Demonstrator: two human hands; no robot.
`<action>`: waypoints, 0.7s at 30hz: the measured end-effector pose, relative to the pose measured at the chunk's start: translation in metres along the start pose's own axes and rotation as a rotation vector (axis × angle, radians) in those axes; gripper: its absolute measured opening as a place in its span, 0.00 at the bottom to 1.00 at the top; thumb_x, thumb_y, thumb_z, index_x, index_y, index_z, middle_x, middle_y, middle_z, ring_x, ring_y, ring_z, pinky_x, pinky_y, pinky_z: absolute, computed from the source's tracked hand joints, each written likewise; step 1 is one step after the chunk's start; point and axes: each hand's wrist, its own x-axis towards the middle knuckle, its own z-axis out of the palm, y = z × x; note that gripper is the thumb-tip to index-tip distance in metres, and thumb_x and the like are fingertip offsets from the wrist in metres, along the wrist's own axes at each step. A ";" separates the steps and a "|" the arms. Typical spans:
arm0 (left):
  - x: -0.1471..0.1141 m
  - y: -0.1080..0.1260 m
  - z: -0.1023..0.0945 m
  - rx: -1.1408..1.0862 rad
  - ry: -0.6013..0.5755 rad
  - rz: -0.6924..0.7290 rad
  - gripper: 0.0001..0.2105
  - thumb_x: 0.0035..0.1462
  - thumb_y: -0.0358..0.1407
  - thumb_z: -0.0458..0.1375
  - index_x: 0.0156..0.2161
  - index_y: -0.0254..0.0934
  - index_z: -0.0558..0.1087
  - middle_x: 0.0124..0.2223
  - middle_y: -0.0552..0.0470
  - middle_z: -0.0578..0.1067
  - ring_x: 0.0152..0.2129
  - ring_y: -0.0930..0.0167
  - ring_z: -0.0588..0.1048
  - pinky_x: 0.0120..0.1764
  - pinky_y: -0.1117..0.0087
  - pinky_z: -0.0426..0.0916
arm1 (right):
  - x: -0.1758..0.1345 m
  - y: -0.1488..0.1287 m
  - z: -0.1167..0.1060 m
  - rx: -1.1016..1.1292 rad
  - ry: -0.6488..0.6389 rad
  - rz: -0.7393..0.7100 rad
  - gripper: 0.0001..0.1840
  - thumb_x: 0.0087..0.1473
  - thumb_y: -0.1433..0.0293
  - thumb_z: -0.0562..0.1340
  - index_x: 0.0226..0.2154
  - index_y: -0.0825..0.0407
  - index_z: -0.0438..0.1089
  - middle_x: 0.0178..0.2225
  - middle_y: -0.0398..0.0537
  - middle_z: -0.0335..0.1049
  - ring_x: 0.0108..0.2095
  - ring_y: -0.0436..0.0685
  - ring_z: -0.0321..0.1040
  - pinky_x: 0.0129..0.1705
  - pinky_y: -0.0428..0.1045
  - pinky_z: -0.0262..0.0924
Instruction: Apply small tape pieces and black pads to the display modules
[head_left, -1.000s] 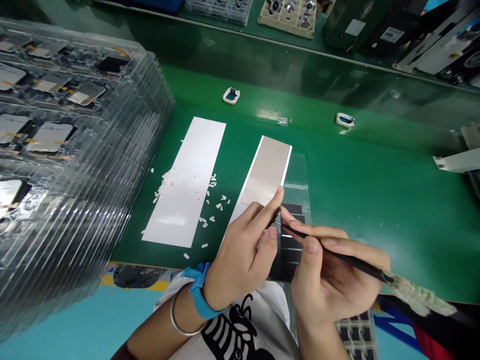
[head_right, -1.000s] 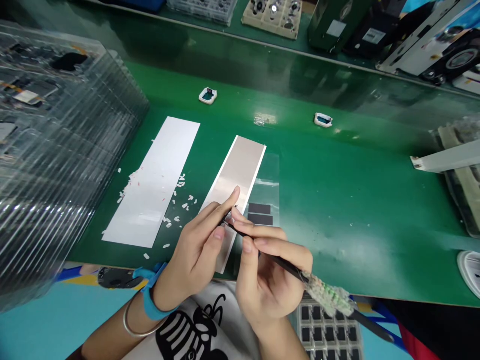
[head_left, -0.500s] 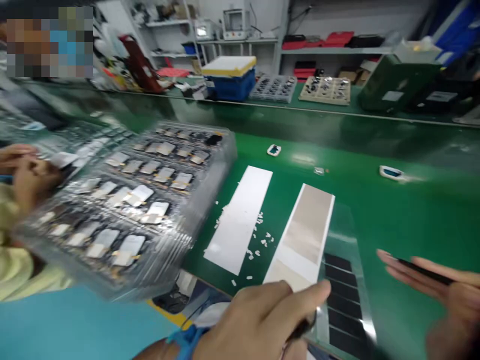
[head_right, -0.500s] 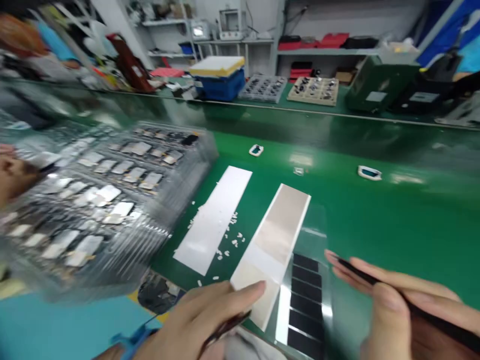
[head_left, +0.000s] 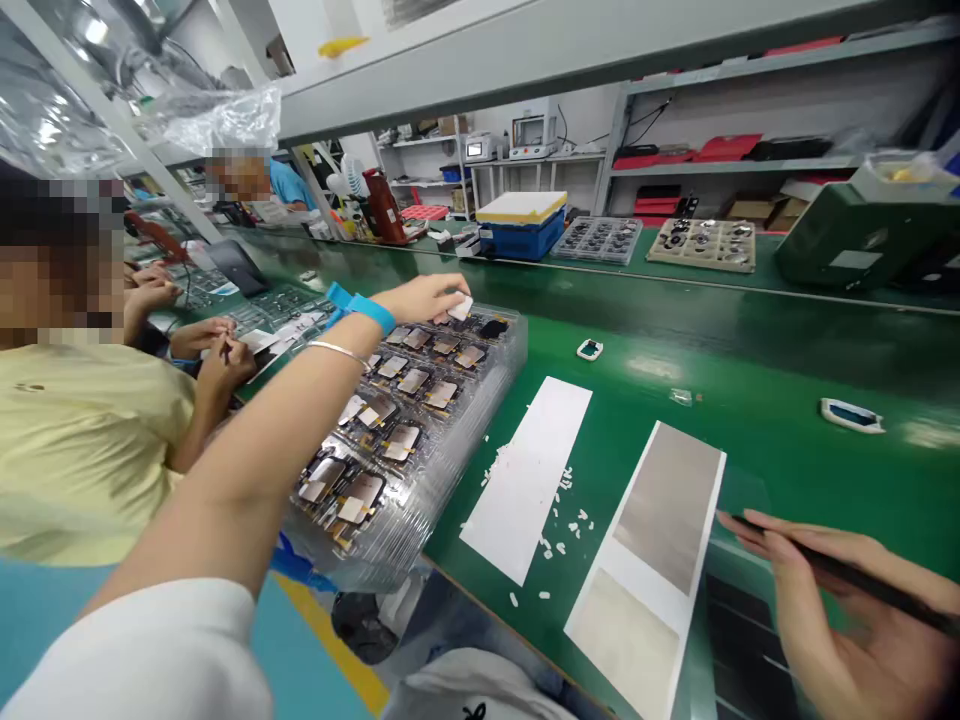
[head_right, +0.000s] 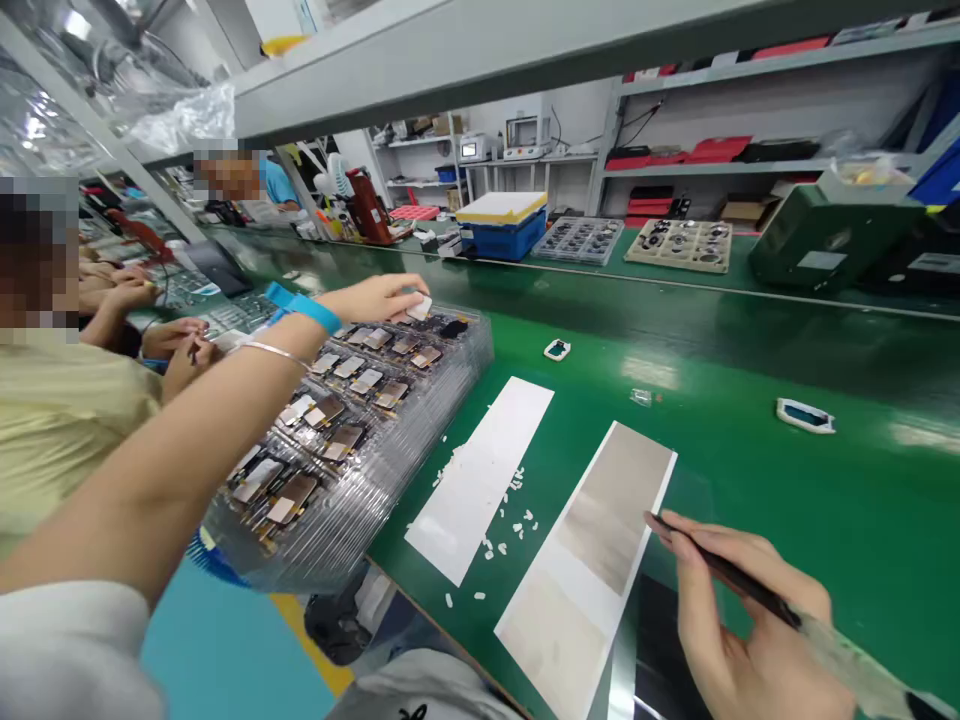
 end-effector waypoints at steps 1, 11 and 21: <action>0.011 -0.008 0.008 -0.009 -0.030 -0.026 0.11 0.66 0.37 0.57 0.48 0.31 0.72 0.33 0.55 0.74 0.26 0.74 0.72 0.33 0.72 0.71 | 0.001 0.000 0.001 -0.058 -0.118 -0.087 0.07 0.46 0.65 0.75 0.28 0.45 0.77 0.27 0.53 0.78 0.23 0.63 0.77 0.20 0.47 0.75; 0.040 -0.033 0.030 -0.137 -0.133 -0.174 0.14 0.66 0.40 0.58 0.52 0.33 0.71 0.48 0.46 0.75 0.39 0.66 0.77 0.41 0.61 0.75 | -0.004 -0.019 0.015 -0.273 -0.205 -0.304 0.03 0.62 0.69 0.62 0.37 0.52 0.72 0.32 0.49 0.75 0.31 0.56 0.77 0.30 0.48 0.74; 0.040 -0.018 0.023 -0.079 -0.080 -0.195 0.14 0.53 0.43 0.63 0.39 0.34 0.76 0.18 0.57 0.66 0.15 0.74 0.62 0.23 0.74 0.56 | -0.003 -0.018 0.013 -0.254 -0.199 -0.369 0.02 0.62 0.72 0.63 0.38 0.53 0.70 0.33 0.49 0.74 0.31 0.54 0.76 0.33 0.47 0.73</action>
